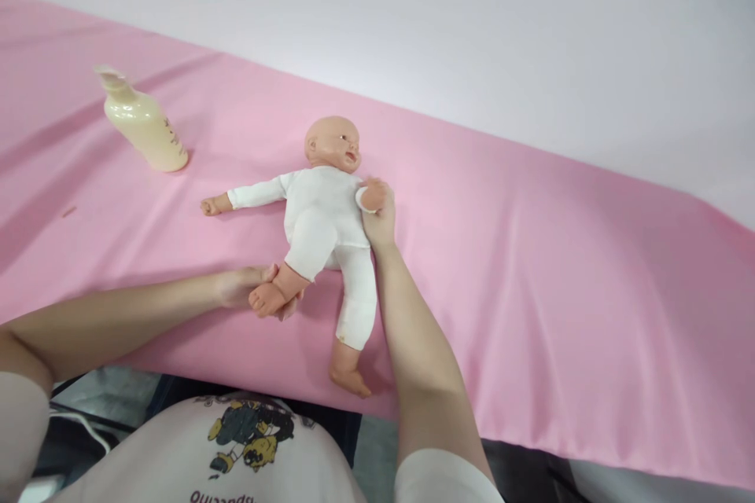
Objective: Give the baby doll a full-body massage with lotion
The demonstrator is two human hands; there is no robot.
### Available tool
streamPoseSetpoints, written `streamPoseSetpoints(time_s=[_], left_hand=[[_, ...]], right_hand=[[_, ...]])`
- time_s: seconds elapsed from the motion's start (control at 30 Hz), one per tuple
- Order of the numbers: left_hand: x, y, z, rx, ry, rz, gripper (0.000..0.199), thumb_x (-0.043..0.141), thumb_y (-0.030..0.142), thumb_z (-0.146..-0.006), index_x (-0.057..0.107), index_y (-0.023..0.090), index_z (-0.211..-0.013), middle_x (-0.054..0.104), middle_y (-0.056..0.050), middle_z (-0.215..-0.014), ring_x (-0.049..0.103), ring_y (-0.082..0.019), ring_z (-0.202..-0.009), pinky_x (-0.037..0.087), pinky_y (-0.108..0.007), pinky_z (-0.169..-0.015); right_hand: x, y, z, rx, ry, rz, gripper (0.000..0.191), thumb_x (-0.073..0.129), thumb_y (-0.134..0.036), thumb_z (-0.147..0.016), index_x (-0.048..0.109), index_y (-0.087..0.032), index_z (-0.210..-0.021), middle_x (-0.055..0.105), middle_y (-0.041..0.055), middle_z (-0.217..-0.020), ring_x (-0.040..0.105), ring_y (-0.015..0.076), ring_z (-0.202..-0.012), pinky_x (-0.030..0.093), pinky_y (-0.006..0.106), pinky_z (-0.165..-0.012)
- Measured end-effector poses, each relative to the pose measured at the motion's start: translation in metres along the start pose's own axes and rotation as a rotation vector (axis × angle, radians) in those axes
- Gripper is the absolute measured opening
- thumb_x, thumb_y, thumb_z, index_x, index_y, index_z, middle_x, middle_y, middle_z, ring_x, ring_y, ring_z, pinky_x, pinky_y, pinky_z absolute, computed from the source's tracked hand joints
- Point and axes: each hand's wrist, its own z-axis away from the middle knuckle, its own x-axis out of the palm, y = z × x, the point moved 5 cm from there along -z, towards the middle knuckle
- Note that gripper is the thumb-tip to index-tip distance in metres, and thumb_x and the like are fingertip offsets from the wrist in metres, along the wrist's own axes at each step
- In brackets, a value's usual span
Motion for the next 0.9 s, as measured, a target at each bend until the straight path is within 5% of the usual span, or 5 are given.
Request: streamPoseSetpoints(time_s=[0.13,0.27,0.37,0.7,0.9], left_hand=[[0.016,-0.003,0.009,-0.142,-0.305,-0.052,0.066,0.064,0.071,-0.08,0.067,0.013,-0.111,0.073,-0.008,-0.09,0.069,-0.024,-0.082,0.052,-0.036,-0.078],[0.02,-0.01,0.017,-0.307,-0.502,-0.251,0.061,0.068,0.063,-0.082,0.066,0.016,-0.121,0.072,-0.008,-0.104,0.069,-0.027,-0.101,0.054,-0.033,-0.083],[0.021,-0.017,0.022,-0.397,-0.592,-0.344,0.067,0.067,0.067,-0.081,0.067,0.014,-0.122,0.072,-0.009,-0.1,0.071,-0.028,-0.097,0.055,-0.033,-0.078],[0.016,-0.006,0.009,-0.073,-0.289,0.079,0.063,0.061,0.068,-0.086,0.06,0.013,-0.117,0.07,-0.01,-0.103,0.067,-0.024,-0.099,0.051,-0.036,-0.089],[0.01,-0.001,0.006,0.001,-0.191,0.167,0.065,0.06,0.068,-0.087,0.059,0.011,-0.117,0.069,-0.011,-0.1,0.064,-0.019,-0.088,0.048,-0.029,-0.074]], right_hand=[[-0.003,0.026,0.004,0.275,0.18,-0.329,0.03,0.076,-0.037,-0.078,0.065,-0.019,-0.099,0.068,-0.0006,-0.091,0.065,0.0156,-0.085,0.054,0.035,-0.089],[-0.004,0.046,0.004,0.379,0.323,-0.521,0.033,0.079,-0.034,-0.075,0.061,-0.02,-0.099,0.066,-0.0042,-0.087,0.065,0.0124,-0.078,0.056,0.031,-0.081],[-0.003,0.05,0.002,0.393,0.346,-0.6,0.032,0.08,-0.035,-0.075,0.06,-0.021,-0.096,0.065,-0.0051,-0.085,0.065,0.0109,-0.076,0.057,0.029,-0.081],[-0.005,0.012,0.004,0.223,0.227,-0.263,0.032,0.074,-0.047,-0.08,0.067,-0.018,-0.09,0.07,0.0001,-0.085,0.066,0.0147,-0.078,0.058,0.033,-0.081],[0.001,0.005,0.003,0.036,0.031,-0.018,0.033,0.07,-0.045,-0.083,0.066,-0.019,-0.103,0.072,0.0074,-0.102,0.067,0.0219,-0.095,0.055,0.043,-0.092]])
